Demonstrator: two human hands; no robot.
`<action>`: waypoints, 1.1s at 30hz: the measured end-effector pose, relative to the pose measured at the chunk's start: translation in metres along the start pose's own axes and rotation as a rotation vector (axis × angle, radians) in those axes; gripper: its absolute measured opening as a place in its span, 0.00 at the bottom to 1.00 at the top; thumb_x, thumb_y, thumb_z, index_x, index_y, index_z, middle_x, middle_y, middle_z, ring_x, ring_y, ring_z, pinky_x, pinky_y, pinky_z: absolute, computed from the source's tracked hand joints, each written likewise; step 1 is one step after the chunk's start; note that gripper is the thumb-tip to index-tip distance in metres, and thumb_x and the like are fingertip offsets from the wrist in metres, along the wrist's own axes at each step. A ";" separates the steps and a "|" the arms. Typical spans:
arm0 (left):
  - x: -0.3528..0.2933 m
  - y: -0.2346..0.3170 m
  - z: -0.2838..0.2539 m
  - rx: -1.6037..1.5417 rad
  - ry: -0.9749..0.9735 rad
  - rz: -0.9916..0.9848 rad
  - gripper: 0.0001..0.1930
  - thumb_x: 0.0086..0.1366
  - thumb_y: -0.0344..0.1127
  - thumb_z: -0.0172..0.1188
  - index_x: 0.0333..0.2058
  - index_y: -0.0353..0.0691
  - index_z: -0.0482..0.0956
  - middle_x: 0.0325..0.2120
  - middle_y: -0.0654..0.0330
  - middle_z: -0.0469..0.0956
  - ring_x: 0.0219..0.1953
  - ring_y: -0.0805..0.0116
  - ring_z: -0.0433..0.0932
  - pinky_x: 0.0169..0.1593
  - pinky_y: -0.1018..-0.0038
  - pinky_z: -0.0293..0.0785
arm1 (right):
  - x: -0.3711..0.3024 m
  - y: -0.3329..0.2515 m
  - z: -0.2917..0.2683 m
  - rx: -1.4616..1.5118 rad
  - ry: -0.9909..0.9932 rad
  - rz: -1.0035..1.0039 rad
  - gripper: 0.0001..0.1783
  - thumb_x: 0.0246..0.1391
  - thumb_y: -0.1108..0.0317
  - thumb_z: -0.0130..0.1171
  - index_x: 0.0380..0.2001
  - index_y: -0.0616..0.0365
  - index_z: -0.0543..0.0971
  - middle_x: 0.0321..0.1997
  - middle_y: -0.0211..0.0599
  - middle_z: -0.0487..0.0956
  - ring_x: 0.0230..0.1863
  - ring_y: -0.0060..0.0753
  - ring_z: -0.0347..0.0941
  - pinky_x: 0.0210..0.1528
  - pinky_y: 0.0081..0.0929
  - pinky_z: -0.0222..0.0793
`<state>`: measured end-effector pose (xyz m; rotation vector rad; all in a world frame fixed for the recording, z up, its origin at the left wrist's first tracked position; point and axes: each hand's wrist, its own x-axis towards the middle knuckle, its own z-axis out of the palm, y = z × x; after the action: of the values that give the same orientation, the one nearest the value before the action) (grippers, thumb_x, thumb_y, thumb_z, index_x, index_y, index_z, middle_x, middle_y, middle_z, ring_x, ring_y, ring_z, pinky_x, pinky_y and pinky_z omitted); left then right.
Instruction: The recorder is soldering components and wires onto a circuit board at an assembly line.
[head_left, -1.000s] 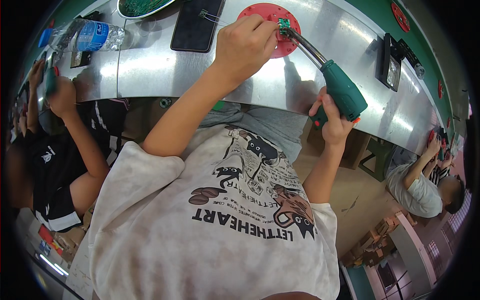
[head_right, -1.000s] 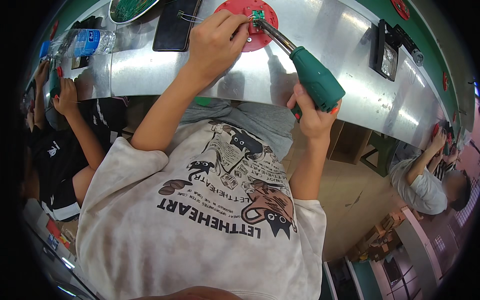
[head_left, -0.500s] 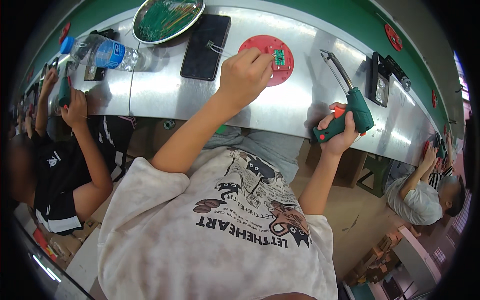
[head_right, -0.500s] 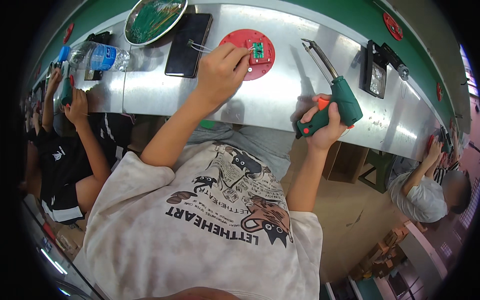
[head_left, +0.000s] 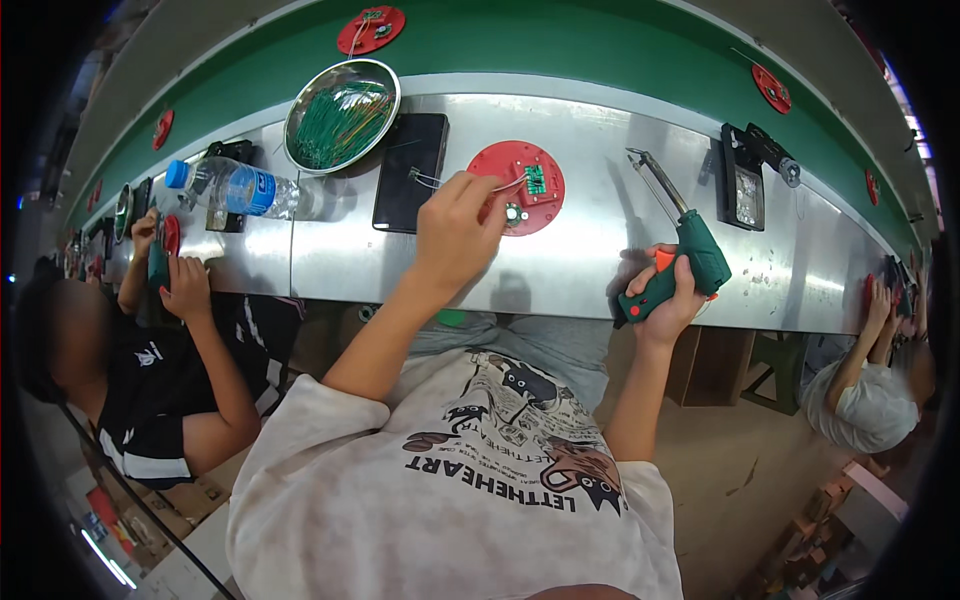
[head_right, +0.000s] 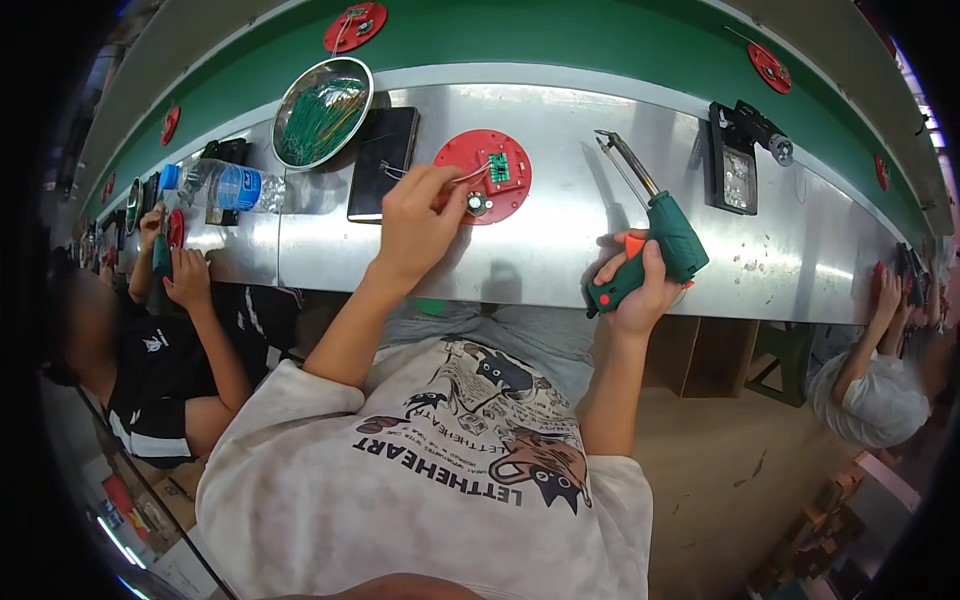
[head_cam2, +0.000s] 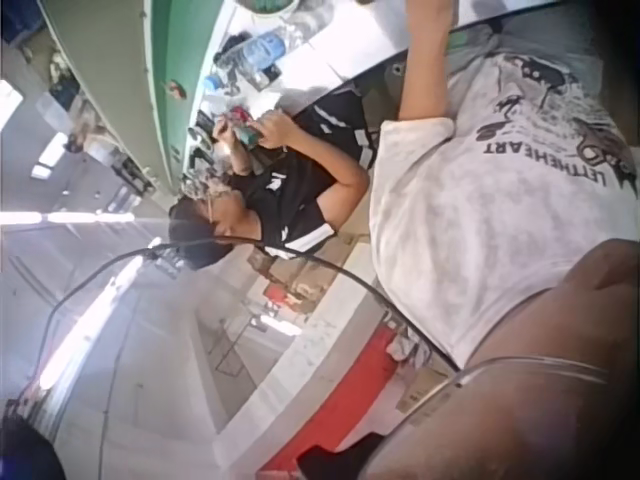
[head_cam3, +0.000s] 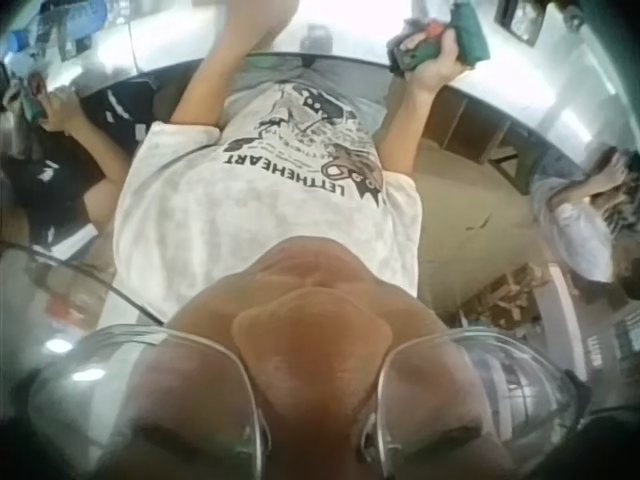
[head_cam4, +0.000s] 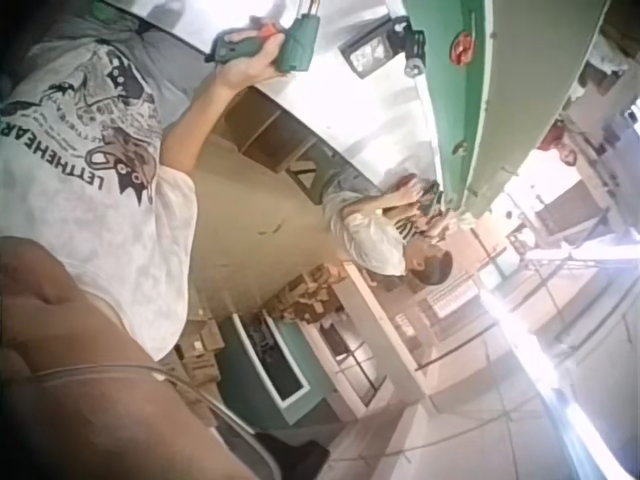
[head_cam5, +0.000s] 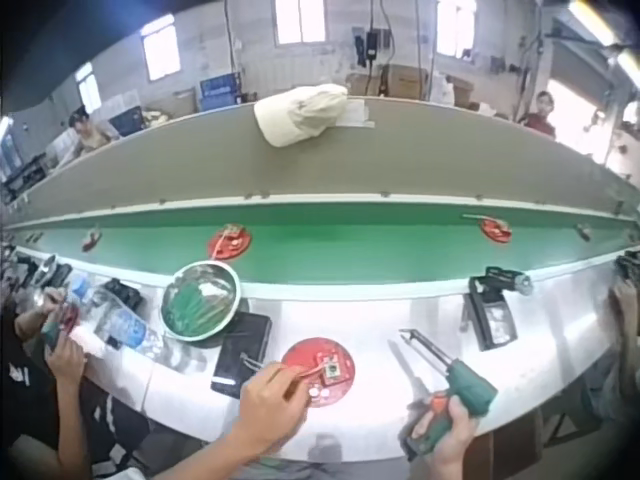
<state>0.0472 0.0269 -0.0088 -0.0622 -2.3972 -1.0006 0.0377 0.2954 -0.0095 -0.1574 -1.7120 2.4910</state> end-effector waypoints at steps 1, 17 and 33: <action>0.003 0.000 -0.004 0.003 -0.009 0.001 0.08 0.57 0.28 0.65 0.36 0.35 0.82 0.30 0.55 0.79 0.30 0.56 0.80 0.32 0.66 0.77 | 0.002 -0.001 0.000 0.004 0.007 0.004 0.18 0.65 0.59 0.49 0.40 0.69 0.73 0.33 0.46 0.77 0.15 0.27 0.69 0.16 0.26 0.68; 0.150 -0.011 0.072 0.117 -0.528 0.364 0.26 0.50 0.43 0.69 0.50 0.49 0.79 0.42 0.51 0.79 0.48 0.48 0.75 0.54 0.55 0.69 | 0.006 0.007 -0.004 0.084 0.292 -0.085 0.23 0.69 0.52 0.41 0.40 0.64 0.73 0.16 0.33 0.69 0.15 0.25 0.64 0.19 0.22 0.61; 0.277 -0.213 0.018 0.372 0.128 -0.331 0.08 0.58 0.35 0.64 0.35 0.38 0.83 0.36 0.44 0.81 0.43 0.45 0.82 0.48 0.56 0.78 | 0.013 0.010 0.000 0.160 0.236 -0.044 0.18 0.66 0.57 0.49 0.35 0.64 0.73 0.25 0.40 0.74 0.14 0.28 0.67 0.17 0.26 0.65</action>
<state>-0.2495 -0.1591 -0.0205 0.5309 -2.4785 -0.6521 0.0241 0.2936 -0.0188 -0.3773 -1.4054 2.4501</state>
